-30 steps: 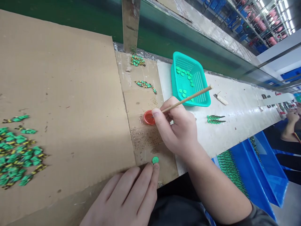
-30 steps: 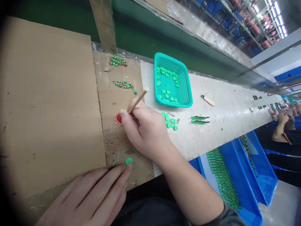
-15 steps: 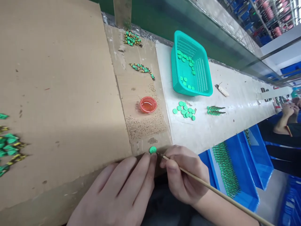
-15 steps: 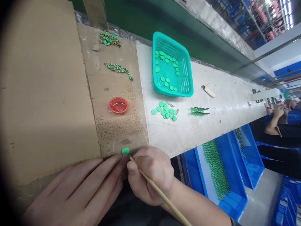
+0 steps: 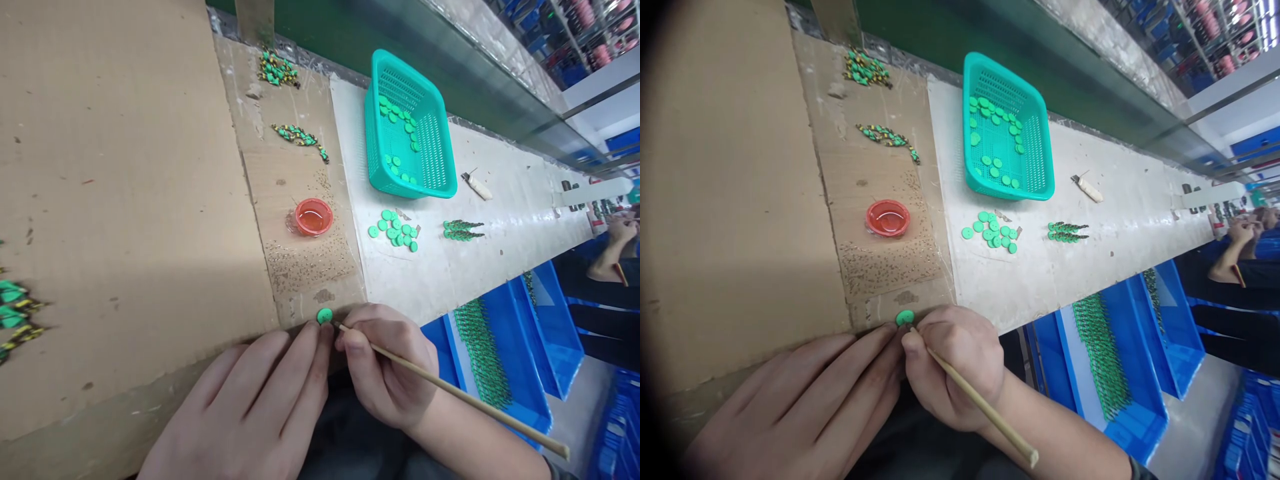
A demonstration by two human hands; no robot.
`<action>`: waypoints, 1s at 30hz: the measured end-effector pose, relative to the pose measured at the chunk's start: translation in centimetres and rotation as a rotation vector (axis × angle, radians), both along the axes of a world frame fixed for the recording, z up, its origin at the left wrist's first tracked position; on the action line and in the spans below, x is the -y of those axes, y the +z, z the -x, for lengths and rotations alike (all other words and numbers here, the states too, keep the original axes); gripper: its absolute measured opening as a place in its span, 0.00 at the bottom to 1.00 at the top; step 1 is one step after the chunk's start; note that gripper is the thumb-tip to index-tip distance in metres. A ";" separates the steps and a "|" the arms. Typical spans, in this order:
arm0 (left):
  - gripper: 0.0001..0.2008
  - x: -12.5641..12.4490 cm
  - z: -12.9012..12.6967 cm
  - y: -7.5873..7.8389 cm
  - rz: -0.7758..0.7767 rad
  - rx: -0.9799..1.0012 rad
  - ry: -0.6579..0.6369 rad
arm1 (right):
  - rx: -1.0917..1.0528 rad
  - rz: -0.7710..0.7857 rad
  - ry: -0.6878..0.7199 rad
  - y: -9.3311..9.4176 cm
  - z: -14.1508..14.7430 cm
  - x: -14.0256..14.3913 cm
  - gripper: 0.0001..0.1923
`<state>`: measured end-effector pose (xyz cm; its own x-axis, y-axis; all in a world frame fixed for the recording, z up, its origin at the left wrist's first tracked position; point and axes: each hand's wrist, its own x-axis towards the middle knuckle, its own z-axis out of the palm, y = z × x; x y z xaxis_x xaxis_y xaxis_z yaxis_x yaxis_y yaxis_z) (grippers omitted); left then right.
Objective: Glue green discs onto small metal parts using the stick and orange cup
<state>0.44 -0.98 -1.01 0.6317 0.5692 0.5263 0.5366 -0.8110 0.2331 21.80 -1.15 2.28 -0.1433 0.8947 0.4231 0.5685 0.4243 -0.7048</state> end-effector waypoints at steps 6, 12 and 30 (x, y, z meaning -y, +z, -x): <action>0.15 -0.1 0.0 0.1 -0.006 0.001 0.004 | 0.019 0.011 -0.004 0.0 -0.1 0.0 0.08; 0.15 0.1 -0.1 0.1 0.016 0.014 0.020 | 0.030 0.011 -0.010 0.0 0.0 0.0 0.07; 0.13 -0.8 0.0 0.9 -0.044 -0.076 0.028 | -0.259 0.007 -0.138 0.0 -1.1 0.3 0.13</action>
<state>0.45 -0.16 -0.12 0.6549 0.5644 0.5026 0.5738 -0.8041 0.1553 22.88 -1.48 2.25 0.0917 0.9014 0.4232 0.4216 0.3499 -0.8365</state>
